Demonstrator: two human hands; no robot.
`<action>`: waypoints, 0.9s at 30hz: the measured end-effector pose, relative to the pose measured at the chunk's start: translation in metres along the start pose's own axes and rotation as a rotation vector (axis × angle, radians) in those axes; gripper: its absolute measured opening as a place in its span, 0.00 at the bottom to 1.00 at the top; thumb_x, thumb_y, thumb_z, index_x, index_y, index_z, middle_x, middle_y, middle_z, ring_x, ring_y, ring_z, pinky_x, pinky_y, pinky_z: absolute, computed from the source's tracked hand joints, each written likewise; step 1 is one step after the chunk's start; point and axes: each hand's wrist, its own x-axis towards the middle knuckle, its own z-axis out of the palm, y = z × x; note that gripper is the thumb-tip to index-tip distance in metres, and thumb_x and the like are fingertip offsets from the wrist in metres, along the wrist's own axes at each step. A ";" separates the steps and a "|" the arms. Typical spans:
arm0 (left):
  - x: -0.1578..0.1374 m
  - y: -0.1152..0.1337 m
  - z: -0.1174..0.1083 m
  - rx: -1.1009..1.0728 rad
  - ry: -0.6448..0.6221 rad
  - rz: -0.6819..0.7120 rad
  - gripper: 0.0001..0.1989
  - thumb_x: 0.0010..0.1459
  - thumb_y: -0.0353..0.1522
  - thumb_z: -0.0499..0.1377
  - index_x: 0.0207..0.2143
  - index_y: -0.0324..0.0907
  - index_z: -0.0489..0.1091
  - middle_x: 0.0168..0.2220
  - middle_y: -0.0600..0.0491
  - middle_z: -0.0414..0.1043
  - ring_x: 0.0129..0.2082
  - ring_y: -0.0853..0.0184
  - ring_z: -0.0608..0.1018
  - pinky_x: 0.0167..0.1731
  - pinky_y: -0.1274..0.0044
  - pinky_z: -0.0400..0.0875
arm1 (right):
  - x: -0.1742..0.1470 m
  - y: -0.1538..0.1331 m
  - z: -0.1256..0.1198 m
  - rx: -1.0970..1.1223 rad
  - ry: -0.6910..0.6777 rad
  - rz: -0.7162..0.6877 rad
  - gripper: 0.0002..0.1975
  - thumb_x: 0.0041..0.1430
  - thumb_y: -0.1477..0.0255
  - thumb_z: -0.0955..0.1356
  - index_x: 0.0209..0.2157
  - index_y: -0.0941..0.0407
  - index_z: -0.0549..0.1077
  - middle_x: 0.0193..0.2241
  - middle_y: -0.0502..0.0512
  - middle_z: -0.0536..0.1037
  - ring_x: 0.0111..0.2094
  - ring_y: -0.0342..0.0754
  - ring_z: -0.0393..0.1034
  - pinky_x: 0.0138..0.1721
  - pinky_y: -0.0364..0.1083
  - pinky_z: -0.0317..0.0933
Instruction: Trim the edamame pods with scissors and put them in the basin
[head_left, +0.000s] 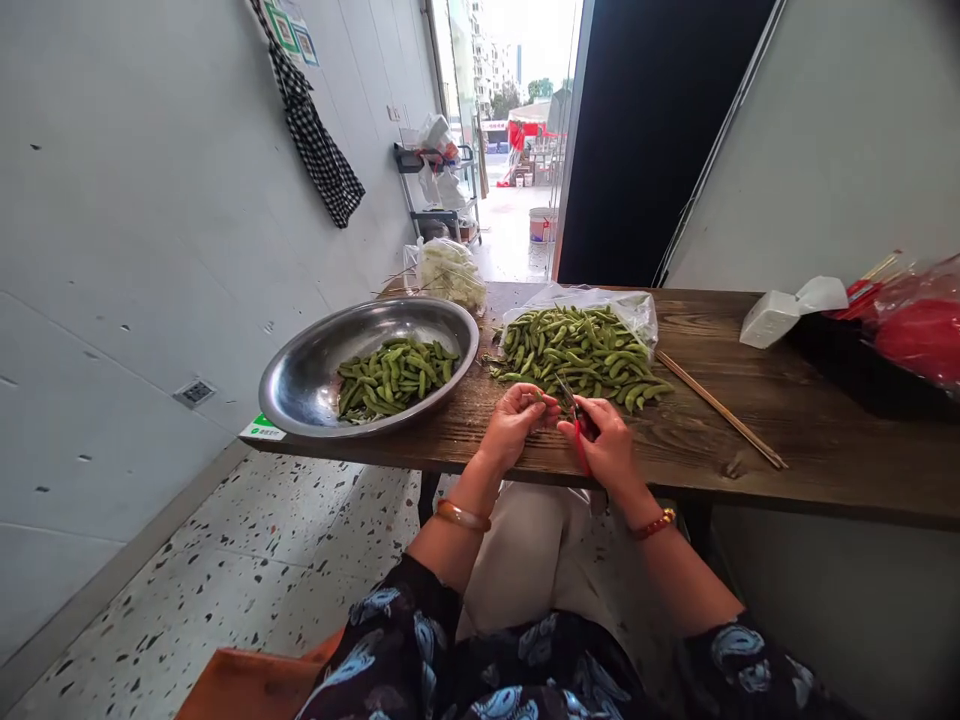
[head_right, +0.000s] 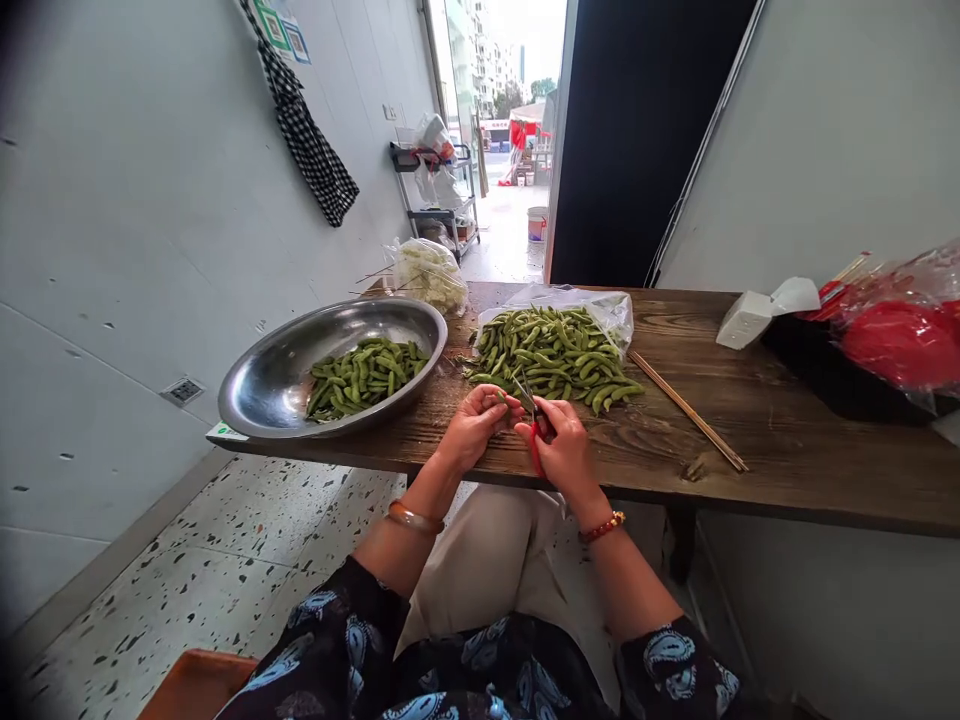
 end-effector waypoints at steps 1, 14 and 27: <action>-0.001 0.000 0.000 -0.003 0.007 0.000 0.18 0.45 0.33 0.68 0.36 0.40 0.64 0.32 0.52 0.76 0.32 0.65 0.79 0.39 0.70 0.72 | -0.001 0.002 0.003 0.003 0.025 0.003 0.24 0.56 0.55 0.68 0.47 0.57 0.74 0.39 0.60 0.74 0.39 0.52 0.70 0.42 0.51 0.66; -0.001 -0.001 0.001 0.265 0.061 0.099 0.11 0.48 0.35 0.65 0.33 0.37 0.73 0.30 0.52 0.75 0.31 0.69 0.75 0.37 0.76 0.68 | -0.009 0.002 -0.003 -0.049 -0.123 -0.070 0.21 0.56 0.60 0.69 0.49 0.55 0.72 0.40 0.58 0.74 0.41 0.52 0.70 0.44 0.51 0.66; -0.004 0.003 0.002 0.533 -0.029 0.169 0.10 0.53 0.36 0.61 0.32 0.37 0.76 0.32 0.49 0.76 0.34 0.65 0.75 0.38 0.75 0.68 | 0.004 0.009 0.002 -0.085 -0.263 -0.052 0.19 0.55 0.67 0.70 0.50 0.55 0.71 0.42 0.57 0.72 0.41 0.50 0.70 0.44 0.49 0.66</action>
